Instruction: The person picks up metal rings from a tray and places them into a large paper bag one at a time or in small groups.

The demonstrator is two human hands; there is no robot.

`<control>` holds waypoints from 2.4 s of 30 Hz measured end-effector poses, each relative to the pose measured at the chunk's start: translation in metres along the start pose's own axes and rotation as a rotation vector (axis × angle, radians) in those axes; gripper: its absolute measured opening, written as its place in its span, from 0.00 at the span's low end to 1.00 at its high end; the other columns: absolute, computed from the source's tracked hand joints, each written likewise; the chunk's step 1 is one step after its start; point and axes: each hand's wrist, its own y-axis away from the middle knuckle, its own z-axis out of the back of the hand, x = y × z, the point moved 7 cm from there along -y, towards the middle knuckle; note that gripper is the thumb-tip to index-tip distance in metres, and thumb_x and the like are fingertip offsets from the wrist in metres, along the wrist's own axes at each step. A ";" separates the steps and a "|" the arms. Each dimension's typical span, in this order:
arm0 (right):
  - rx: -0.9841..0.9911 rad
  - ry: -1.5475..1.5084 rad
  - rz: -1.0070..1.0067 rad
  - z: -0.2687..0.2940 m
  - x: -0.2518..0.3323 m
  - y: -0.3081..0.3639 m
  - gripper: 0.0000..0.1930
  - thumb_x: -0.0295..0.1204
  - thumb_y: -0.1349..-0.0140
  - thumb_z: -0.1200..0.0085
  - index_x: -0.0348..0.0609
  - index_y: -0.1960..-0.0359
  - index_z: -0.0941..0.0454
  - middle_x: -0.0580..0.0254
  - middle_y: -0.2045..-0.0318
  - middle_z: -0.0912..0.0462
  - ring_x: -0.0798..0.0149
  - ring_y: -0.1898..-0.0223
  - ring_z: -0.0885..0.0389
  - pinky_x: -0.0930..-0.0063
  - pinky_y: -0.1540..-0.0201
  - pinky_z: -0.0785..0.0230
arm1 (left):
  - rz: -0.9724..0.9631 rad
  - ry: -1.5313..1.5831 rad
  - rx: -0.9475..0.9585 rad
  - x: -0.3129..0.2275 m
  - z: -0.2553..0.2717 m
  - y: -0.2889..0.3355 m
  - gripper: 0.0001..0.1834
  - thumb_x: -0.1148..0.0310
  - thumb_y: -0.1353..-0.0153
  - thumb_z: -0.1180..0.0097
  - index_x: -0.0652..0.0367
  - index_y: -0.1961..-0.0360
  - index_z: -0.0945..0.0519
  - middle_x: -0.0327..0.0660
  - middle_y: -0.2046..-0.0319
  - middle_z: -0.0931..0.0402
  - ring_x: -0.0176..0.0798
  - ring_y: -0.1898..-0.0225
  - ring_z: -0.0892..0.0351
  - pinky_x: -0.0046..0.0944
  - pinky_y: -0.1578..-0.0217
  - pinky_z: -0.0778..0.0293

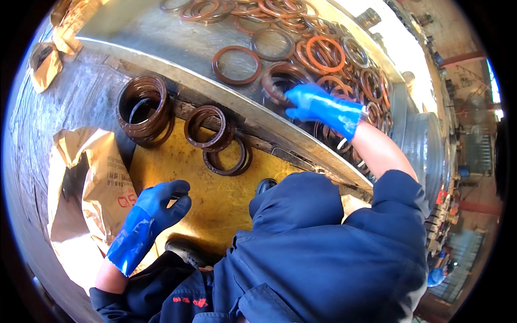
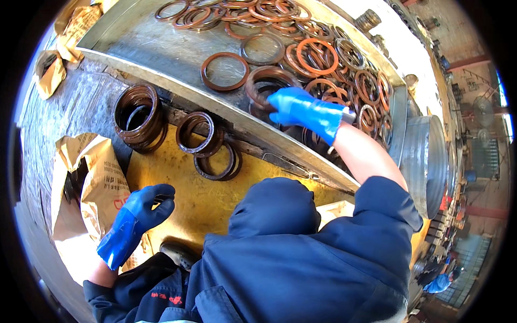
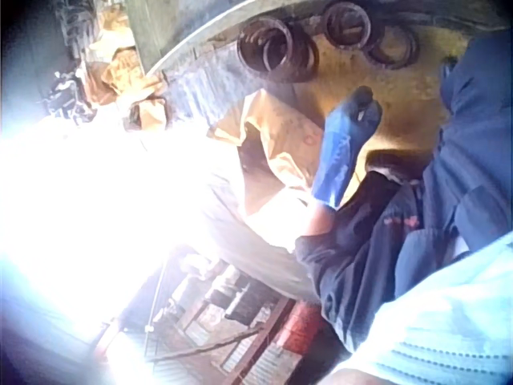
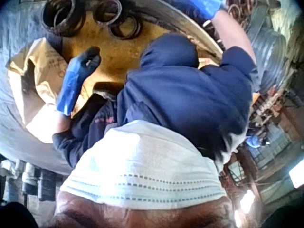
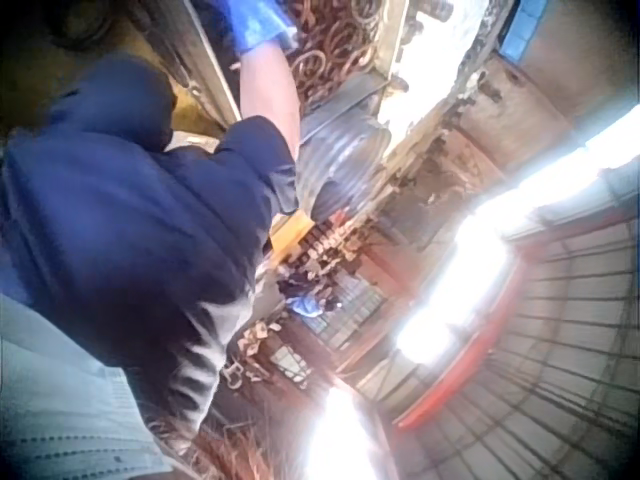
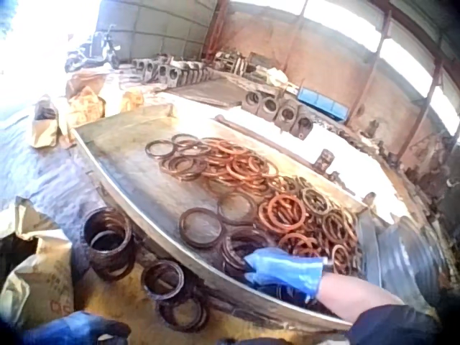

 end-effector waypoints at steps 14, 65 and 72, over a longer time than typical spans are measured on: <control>0.360 -1.843 0.073 0.050 0.205 -0.067 0.22 0.28 0.33 0.32 0.28 0.41 0.22 0.44 0.51 0.12 0.51 0.52 0.11 0.51 0.43 0.16 | 0.153 0.759 -0.136 0.079 0.018 -0.008 0.19 0.57 0.26 0.39 0.58 0.43 0.18 0.44 0.53 0.12 0.37 0.53 0.13 0.37 0.52 0.19; 0.817 -1.513 0.388 -0.176 0.383 -0.124 0.14 0.33 0.34 0.33 0.39 0.51 0.16 0.56 0.63 0.13 0.63 0.63 0.16 0.68 0.60 0.25 | 0.280 1.562 -0.594 0.238 -0.083 0.016 0.29 0.45 0.22 0.50 0.58 0.35 0.24 0.50 0.49 0.15 0.49 0.53 0.13 0.53 0.52 0.16; 0.771 -1.592 0.312 -0.173 0.376 -0.123 0.12 0.29 0.35 0.34 0.37 0.53 0.14 0.55 0.66 0.12 0.63 0.66 0.15 0.69 0.62 0.24 | 0.293 1.400 -0.417 0.210 -0.072 0.025 0.29 0.48 0.23 0.45 0.61 0.35 0.25 0.48 0.49 0.17 0.45 0.53 0.14 0.46 0.53 0.17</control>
